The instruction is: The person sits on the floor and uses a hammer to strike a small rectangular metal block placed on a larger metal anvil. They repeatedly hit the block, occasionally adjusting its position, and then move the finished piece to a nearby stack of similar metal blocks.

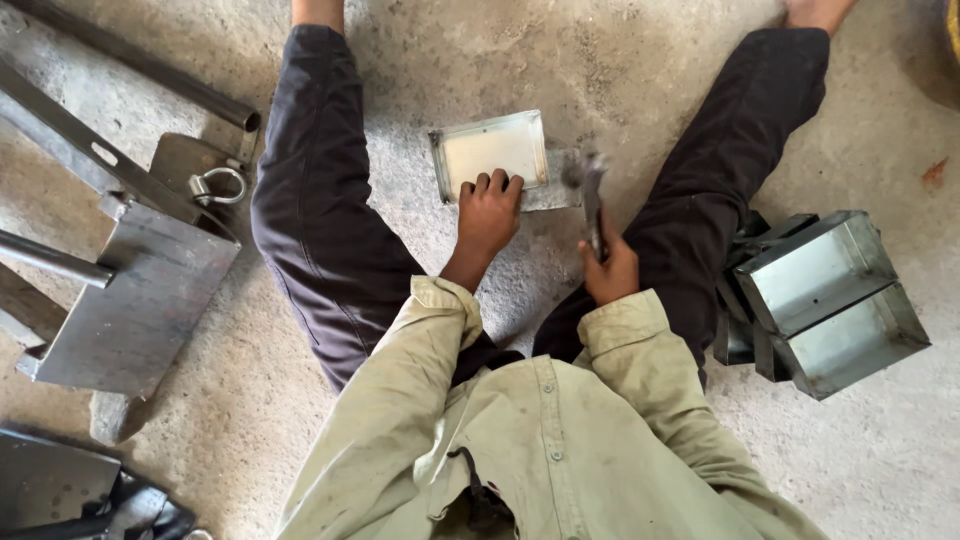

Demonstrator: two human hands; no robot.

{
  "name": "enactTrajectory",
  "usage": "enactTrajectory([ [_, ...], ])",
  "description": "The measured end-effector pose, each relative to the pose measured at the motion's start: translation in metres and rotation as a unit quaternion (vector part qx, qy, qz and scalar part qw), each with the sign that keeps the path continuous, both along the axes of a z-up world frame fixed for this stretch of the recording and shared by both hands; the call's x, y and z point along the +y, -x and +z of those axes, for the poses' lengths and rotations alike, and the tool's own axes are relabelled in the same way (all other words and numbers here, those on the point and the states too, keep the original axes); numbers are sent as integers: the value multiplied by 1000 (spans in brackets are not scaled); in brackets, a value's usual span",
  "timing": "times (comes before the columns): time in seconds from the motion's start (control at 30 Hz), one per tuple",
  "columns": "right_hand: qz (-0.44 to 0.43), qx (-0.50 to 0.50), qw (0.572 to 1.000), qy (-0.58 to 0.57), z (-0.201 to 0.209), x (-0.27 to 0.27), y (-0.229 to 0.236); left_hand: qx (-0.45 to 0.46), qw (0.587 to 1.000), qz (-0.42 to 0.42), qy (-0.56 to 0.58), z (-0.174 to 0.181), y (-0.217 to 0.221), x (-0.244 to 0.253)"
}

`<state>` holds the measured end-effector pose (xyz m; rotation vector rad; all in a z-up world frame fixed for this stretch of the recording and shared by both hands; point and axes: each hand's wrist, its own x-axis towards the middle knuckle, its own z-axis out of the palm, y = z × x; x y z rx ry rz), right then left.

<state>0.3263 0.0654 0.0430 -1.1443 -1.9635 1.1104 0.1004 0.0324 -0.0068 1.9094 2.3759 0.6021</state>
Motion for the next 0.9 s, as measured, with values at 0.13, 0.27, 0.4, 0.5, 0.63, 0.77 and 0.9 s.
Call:
enactTrajectory([
  [0.13,-14,-134,987,93,-4,-8,2,7,999,10,-31,3,-6,-3],
  [0.27,6,-82,996,46,-17,-3,-1,-3,999,19,-49,1,-6,2],
  [0.4,-20,-35,993,113,-26,-4,-5,-15,998,-4,-60,1,-5,-7],
  [0.5,-34,-63,993,91,-26,3,-1,0,998,-3,-67,5,-1,1],
  [0.63,2,-42,998,37,-24,-2,0,7,998,4,-55,2,-5,-4],
  [0.77,-26,-62,994,87,-17,0,7,10,998,4,-58,1,-2,-1],
  [0.9,-50,-39,991,113,1,-1,11,10,997,3,-71,2,-4,-4],
])
